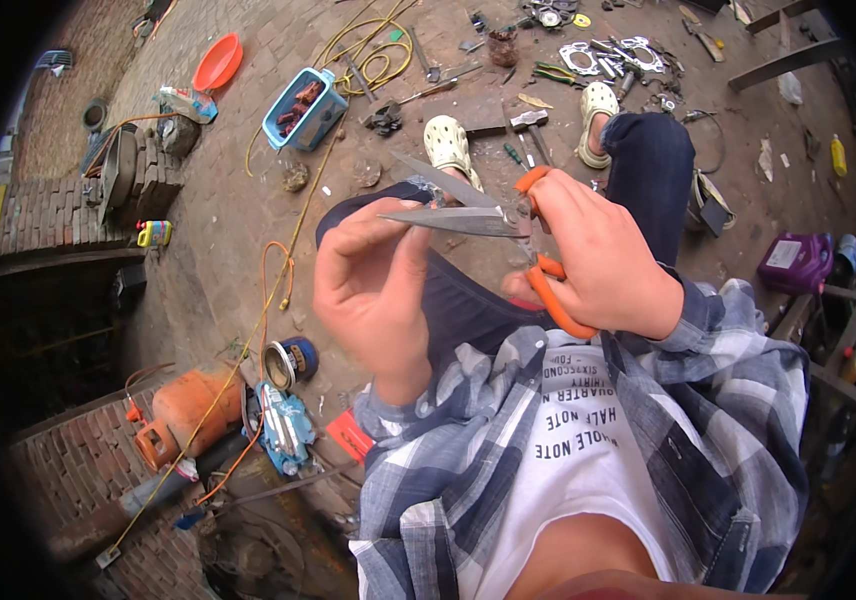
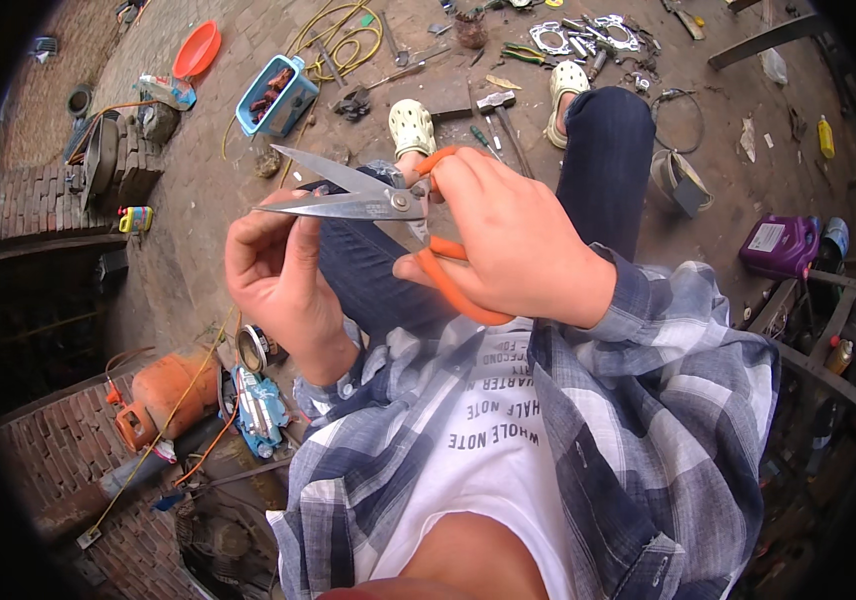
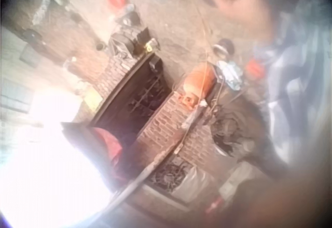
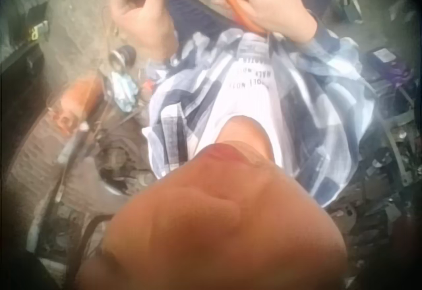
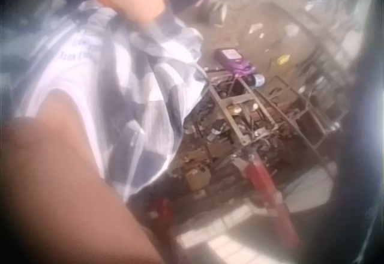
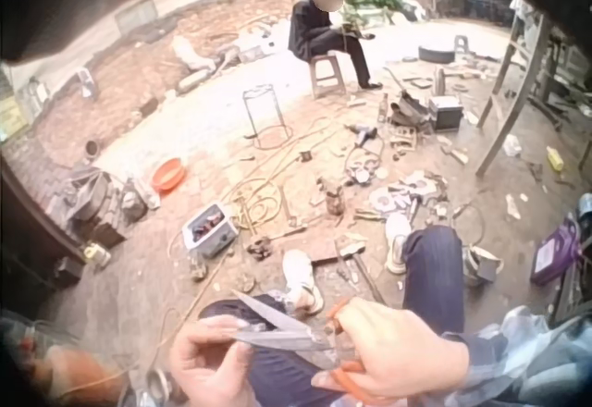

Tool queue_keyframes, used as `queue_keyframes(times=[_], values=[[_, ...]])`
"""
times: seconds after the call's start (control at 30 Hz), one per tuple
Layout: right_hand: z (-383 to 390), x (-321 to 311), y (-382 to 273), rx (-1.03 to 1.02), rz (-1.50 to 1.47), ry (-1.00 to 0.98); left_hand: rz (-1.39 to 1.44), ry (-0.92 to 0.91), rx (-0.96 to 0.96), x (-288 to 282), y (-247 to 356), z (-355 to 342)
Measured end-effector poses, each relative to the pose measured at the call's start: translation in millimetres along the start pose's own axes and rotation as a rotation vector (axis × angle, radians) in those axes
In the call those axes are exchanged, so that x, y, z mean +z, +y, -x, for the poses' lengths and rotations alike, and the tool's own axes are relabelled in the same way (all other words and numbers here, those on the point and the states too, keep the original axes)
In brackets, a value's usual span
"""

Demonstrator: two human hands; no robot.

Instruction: The person sits on the floor and uses orange-handled shears to repeatedly cut small pieces of metal wire or rod. The person holds the metal piece in one hand and operates the shears with the other, trimming the metal into smaller segments.

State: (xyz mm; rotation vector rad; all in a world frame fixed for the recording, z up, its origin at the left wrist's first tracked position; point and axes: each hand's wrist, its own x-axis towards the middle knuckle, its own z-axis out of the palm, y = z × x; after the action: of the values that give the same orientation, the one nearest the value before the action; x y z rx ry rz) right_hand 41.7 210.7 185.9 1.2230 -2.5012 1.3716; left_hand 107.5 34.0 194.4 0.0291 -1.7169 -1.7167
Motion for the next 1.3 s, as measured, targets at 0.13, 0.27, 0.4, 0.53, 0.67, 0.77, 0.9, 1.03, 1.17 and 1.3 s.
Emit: queue_keyframes(times=[0.13,0.27,0.4,0.53,0.67,0.77,0.9,1.03,1.17,1.3], values=[[-3.7,11.2,1.7,-0.065,0.048,0.093,-0.063,0.05,0.093,4.7,-6.1,6.3],[-6.1,15.6,1.1,-0.094,0.078,0.109,-0.07,0.084,0.163,5.0,-9.3,7.7],[-9.1,19.5,2.6,-0.111,0.011,0.105,-0.056,0.105,0.195,7.7,-11.3,9.2],[-10.6,19.5,0.8,-0.079,-0.023,0.057,-0.041,0.115,0.17,4.9,-13.3,12.9],[-12.1,19.4,-0.1,-0.076,-0.055,0.02,-0.079,0.136,0.224,7.4,-13.8,14.5],[-14.3,19.0,0.8,-0.074,-0.087,-0.001,-0.094,0.163,0.291,10.3,-19.9,15.1],[-15.1,17.3,0.6,-0.073,-0.129,-0.06,-0.19,0.114,0.373,7.9,-22.4,15.9],[-15.5,16.6,3.2,-0.083,-0.182,-0.099,-0.375,0.081,0.507,3.8,-29.0,14.4],[-15.5,16.5,5.5,-0.089,-0.241,-0.126,-0.411,0.08,0.57,2.0,-35.4,15.0],[-16.7,17.0,6.6,-0.083,-0.254,-0.141,-0.333,0.062,0.547,1.5,-37.1,14.2]])
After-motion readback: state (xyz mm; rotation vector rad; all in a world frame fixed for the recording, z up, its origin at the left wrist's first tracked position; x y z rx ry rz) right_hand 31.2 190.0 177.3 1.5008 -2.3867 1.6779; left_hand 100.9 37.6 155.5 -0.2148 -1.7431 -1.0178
